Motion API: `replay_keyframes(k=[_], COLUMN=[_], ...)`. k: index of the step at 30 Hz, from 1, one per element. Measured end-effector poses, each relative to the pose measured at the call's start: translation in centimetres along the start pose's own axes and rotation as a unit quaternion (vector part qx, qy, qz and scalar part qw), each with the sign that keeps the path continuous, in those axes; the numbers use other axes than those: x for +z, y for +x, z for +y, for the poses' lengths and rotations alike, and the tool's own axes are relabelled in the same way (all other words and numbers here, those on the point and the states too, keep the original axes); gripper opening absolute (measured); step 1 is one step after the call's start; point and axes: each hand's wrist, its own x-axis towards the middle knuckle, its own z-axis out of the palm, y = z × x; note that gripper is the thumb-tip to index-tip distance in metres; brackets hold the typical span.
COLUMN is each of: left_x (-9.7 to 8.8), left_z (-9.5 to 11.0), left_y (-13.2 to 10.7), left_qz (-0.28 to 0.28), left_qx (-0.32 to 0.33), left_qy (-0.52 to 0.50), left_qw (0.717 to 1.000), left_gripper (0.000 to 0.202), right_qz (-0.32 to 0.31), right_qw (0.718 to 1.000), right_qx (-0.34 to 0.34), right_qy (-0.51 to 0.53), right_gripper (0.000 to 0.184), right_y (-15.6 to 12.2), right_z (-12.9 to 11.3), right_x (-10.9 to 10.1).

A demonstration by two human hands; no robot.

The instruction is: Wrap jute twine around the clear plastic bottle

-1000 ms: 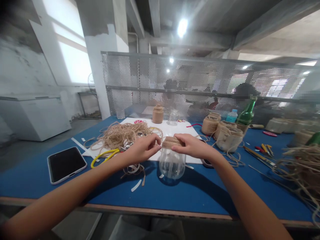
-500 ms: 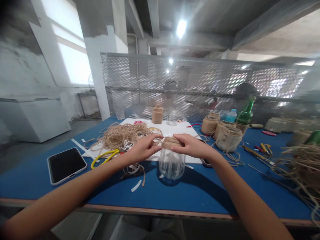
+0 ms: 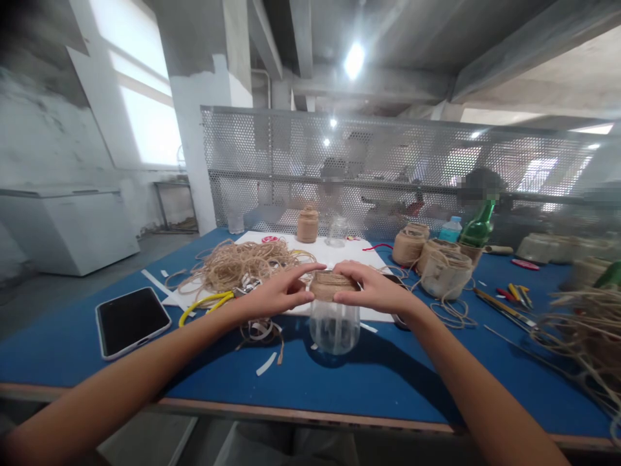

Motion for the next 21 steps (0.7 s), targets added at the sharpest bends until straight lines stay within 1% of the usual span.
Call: replay_keyframes(k=[4,6,8,10,12,15,18,21], left_x=[-1.1,-1.5,-1.6,-1.4,-1.0,-0.2,0.5,0.8], left_z=[0.7,0.9,1.0,1.0,1.1,1.5,1.9,1.9], left_y=[-0.2,-0.2,-0.2,-0.2,-0.2,-0.2,-0.2,-0.1], left_qz=[0.025,0.029,0.018,0.010,0.014,0.046,0.072,0.076], left_qx=[0.029,0.038,0.039,0.035,0.024,-0.006,-0.027,-0.037], left_qy=[0.038,0.082,0.121,0.140,0.151,0.183,0.210,0.203], left_qw=[0.999,0.996,0.992,0.989,0.988,0.982,0.975,0.976], left_gripper=[0.050,0.047,0.045,0.043,0.043,0.045,0.045,0.046], right_qz=[0.014,-0.005,-0.036,-0.051,-0.038,0.000,0.042,0.072], right_qw=[0.997,0.996,0.995,0.997,0.998,0.995,0.993,0.990], right_qx=[-0.041,-0.056,-0.058,-0.054,-0.054,-0.048,-0.011,0.013], right_qy=[0.062,0.073,0.069,0.034,-0.023,-0.088,-0.112,-0.119], right_gripper=[0.024,0.024,0.025,0.028,0.032,0.035,0.031,0.029], right_y=[0.2,0.3,0.4,0.3,0.1,-0.1,0.1,0.5], right_z=[0.0,0.0,0.2,0.2,0.1,-0.6,-1.3,-1.4], right_x=[0.1,0.1,0.0,-0.2,-0.3,0.0,0.7,1.0])
